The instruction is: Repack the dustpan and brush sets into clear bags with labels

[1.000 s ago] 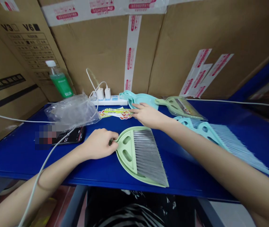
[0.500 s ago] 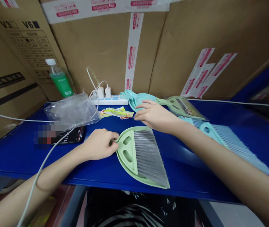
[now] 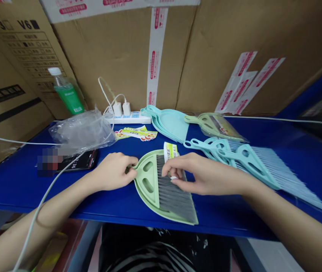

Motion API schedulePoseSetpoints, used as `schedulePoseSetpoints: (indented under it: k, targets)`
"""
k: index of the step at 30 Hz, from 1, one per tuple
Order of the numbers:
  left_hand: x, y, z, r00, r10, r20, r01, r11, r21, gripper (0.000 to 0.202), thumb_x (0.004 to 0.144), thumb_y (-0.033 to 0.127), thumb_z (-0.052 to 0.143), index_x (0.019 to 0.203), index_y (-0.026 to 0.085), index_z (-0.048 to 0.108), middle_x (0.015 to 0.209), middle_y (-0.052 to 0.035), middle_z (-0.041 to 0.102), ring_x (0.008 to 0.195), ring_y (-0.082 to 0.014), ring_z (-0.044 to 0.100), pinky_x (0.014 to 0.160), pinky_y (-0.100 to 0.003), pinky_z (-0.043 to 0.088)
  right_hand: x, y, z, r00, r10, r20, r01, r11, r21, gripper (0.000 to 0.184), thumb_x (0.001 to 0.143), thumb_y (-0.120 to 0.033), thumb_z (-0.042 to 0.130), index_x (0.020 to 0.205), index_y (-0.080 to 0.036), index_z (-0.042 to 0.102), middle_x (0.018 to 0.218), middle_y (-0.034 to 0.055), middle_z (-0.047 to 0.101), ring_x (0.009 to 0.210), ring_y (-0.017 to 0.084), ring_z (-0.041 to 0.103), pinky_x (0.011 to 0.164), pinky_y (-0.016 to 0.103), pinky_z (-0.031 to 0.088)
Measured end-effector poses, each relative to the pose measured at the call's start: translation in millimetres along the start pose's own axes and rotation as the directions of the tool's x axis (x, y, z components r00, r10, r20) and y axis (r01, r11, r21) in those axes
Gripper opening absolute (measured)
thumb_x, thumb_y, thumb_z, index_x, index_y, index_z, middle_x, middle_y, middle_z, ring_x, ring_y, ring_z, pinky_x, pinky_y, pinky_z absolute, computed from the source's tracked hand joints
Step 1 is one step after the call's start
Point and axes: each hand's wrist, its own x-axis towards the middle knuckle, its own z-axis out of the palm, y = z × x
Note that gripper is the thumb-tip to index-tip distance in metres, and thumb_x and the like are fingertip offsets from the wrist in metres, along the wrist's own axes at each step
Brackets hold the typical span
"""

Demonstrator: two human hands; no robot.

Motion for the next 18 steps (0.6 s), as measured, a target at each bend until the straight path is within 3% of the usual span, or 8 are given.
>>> schedulePoseSetpoints:
  k: [4, 7, 11, 14, 18]
  targets:
    - [0, 0, -0.1, 1.000, 0.004, -0.002, -0.004, 1.000, -0.002, 0.015, 0.072, 0.024, 0.037, 0.058, 0.021, 0.034, 0.050, 0.0023, 0.040, 0.048, -0.0137, 0.039, 0.053, -0.027, 0.022, 1, -6, 0, 0.996, -0.005, 0.088, -0.006, 0.992, 0.126, 0.020, 0.081, -0.010, 0.053, 0.098, -0.017, 0.062, 0.072, -0.0020, 0.062, 0.064, 0.011, 0.058, 0.061, 0.022, 0.046]
    - [1, 0, 0.2, 1.000, -0.001, 0.005, 0.001, 1.000, 0.001, 0.014, 0.072, 0.024, 0.037, 0.058, 0.021, 0.036, 0.050, 0.0020, 0.041, 0.049, -0.0141, 0.040, 0.054, -0.027, 0.023, 1, -5, -1, 0.991, -0.001, 0.134, -0.026, 0.979, 0.203, 0.017, 0.087, -0.024, 0.059, 0.101, -0.015, 0.064, 0.076, 0.0005, 0.067, 0.068, 0.012, 0.063, 0.065, 0.023, 0.050]
    - [1, 0, -0.5, 1.000, -0.007, 0.019, 0.007, 1.000, 0.004, 0.014, 0.073, 0.024, 0.037, 0.059, 0.021, 0.038, 0.051, 0.0018, 0.043, 0.050, -0.0145, 0.042, 0.054, -0.027, 0.024, 0, 6, 2, 0.996, 0.071, -0.052, -0.076, 0.991, -0.113, 0.040, 0.083, -0.033, 0.068, 0.118, -0.015, 0.063, 0.109, 0.0119, 0.068, 0.100, 0.023, 0.064, 0.088, 0.037, 0.050]
    - [1, 0, -1.0, 1.000, -0.010, 0.026, 0.010, 1.000, 0.010, 0.015, 0.074, 0.024, 0.037, 0.059, 0.021, 0.037, 0.051, 0.0021, 0.043, 0.050, -0.0146, 0.043, 0.055, -0.027, 0.024, -1, 17, 6, 0.995, 0.077, -0.069, -0.093, 0.957, -0.275, 0.072, 0.077, -0.046, 0.072, 0.138, -0.013, 0.051, 0.146, 0.0193, 0.045, 0.135, 0.033, 0.040, 0.108, 0.048, 0.036]
    - [1, -1, 0.1, 1.000, -0.006, 0.022, 0.005, 1.000, 0.015, 0.015, 0.074, 0.025, 0.036, 0.059, 0.021, 0.036, 0.051, 0.0021, 0.042, 0.050, -0.0144, 0.042, 0.055, -0.027, 0.023, -2, 22, 9, 0.990, 0.142, 0.026, -0.127, 0.945, -0.303, 0.095, 0.079, -0.068, 0.058, 0.147, -0.006, 0.036, 0.159, 0.0211, 0.014, 0.147, 0.036, 0.005, 0.116, 0.053, 0.020]
